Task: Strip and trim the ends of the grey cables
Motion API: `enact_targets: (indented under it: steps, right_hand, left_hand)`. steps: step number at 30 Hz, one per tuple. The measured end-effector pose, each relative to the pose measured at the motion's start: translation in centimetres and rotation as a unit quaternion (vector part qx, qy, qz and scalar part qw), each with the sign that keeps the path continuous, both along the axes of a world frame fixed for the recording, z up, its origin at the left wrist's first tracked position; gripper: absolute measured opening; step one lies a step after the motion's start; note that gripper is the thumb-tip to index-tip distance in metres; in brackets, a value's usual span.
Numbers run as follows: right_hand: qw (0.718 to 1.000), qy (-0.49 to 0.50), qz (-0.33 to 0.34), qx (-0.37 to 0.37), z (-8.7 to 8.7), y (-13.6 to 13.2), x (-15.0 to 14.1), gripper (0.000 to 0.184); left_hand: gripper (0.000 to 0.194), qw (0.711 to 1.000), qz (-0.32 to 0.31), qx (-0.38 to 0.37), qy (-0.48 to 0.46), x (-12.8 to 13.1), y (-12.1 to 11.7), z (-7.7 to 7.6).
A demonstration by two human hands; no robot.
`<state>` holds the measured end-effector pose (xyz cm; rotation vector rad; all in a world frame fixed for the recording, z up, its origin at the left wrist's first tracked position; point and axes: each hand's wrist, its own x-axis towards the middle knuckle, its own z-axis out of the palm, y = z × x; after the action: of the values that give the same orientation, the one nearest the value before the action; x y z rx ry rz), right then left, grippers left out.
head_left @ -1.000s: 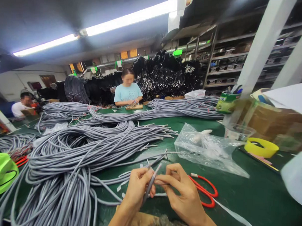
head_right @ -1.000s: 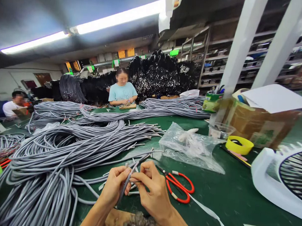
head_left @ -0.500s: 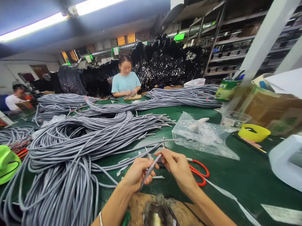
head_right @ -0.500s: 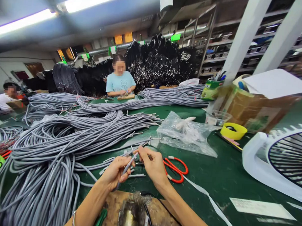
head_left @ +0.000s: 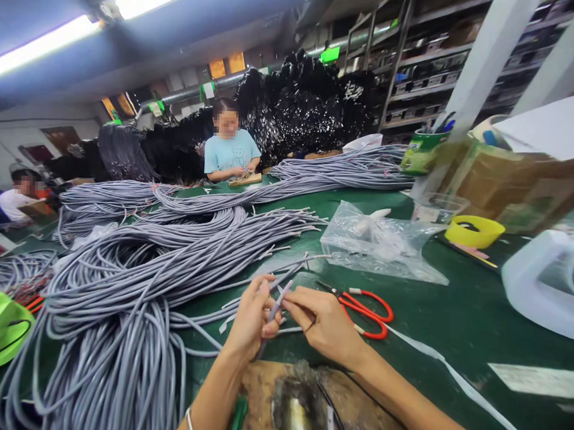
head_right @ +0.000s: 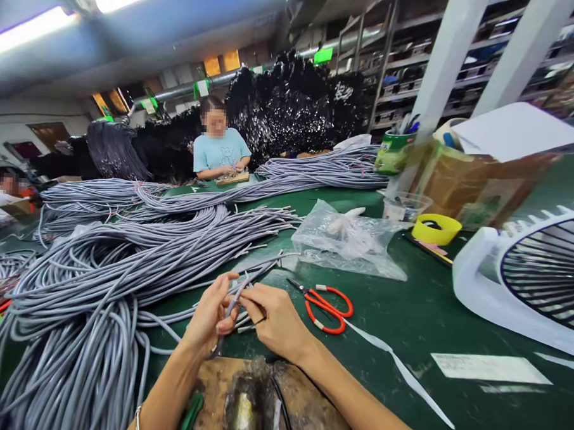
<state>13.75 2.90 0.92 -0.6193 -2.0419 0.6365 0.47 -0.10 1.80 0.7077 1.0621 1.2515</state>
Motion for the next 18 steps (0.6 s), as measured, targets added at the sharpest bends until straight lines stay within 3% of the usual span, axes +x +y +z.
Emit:
enact_targets:
  steps: [6,10,12,14,18]
  right_hand:
    - [0.992,-0.052,-0.088,0.077,-0.2,1.0,0.3,0.026]
    - [0.981,-0.044,-0.19,0.019,0.1,2.1,1.4,0.028]
    - [0.986,0.005,-0.157,-0.049,0.6,2.5,2.2,0.026]
    - [0.991,0.041,-0.072,-0.104,1.2,2.5,2.9,0.027]
    - [0.995,0.05,0.005,-0.084,1.9,2.0,3.5,0.03]
  left_hand:
    - [0.043,0.997,-0.012,0.08,0.022,-0.5,-0.4,0.2]
    - [0.04,0.991,-0.017,0.112,0.071,-0.4,-0.5,-0.2]
    - [0.04,0.987,-0.024,0.126,0.101,-0.2,-0.5,-0.2]
    - [0.04,0.979,-0.033,0.14,0.142,0.0,-0.5,-0.2]
    - [0.037,0.954,-0.038,0.197,0.222,0.4,-0.6,-0.3]
